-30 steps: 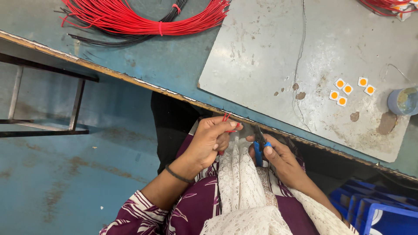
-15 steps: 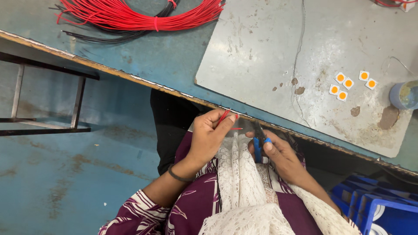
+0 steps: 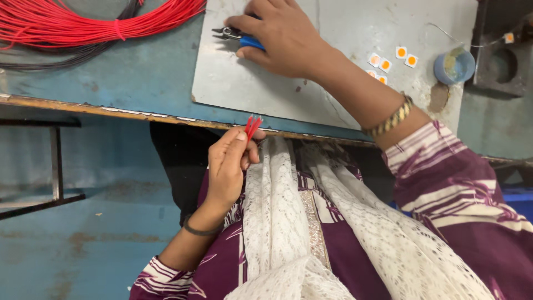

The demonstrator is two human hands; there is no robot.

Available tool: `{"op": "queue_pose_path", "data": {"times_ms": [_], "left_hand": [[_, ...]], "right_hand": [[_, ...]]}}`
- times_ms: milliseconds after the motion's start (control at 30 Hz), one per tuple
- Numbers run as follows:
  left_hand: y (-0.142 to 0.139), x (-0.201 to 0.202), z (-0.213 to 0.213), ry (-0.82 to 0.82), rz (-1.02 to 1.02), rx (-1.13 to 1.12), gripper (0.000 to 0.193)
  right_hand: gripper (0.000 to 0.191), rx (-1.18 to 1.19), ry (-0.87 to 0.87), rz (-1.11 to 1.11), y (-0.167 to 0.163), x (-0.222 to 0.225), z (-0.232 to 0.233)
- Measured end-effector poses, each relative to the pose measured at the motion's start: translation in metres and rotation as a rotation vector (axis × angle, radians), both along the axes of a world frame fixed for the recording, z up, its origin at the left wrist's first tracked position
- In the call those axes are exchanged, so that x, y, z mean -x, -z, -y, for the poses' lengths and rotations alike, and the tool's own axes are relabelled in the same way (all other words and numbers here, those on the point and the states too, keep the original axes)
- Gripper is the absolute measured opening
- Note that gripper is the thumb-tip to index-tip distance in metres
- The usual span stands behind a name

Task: The person solders red and black wires to small LED components at a workbench. They hold a soldering iron, apply it to wire ends and component pads, dip wire ends into a flux cup, and use pliers to trim and arrange the wires.

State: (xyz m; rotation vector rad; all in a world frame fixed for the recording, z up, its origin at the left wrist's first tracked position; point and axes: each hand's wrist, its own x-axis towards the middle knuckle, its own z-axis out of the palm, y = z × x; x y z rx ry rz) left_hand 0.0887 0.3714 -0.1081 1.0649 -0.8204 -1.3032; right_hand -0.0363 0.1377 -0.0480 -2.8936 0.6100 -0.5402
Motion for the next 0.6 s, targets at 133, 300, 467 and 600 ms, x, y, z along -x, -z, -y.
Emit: {"op": "queue_pose_path", "data": {"times_ms": [133,300,467,600], "left_hand": [[-0.018,0.008,-0.003,0.059,0.121,0.015,0.031],[-0.044,0.032,0.005,0.139,0.193,0.145,0.03],[-0.066,0.082,0.025,0.247,0.21,0.327,0.03],[-0.077,0.126,0.044,0.339,0.355,0.364,0.026]], "right_hand": [[0.045,0.049,-0.085,0.142,-0.012,0.017,-0.011],[0.023,-0.621,0.155,0.303,-0.041,0.1,-0.075],[0.042,-1.104,0.124,0.758,-0.03,0.162,-0.157],[0.04,-1.041,0.322,0.962,-0.019,0.194,-0.187]]}}
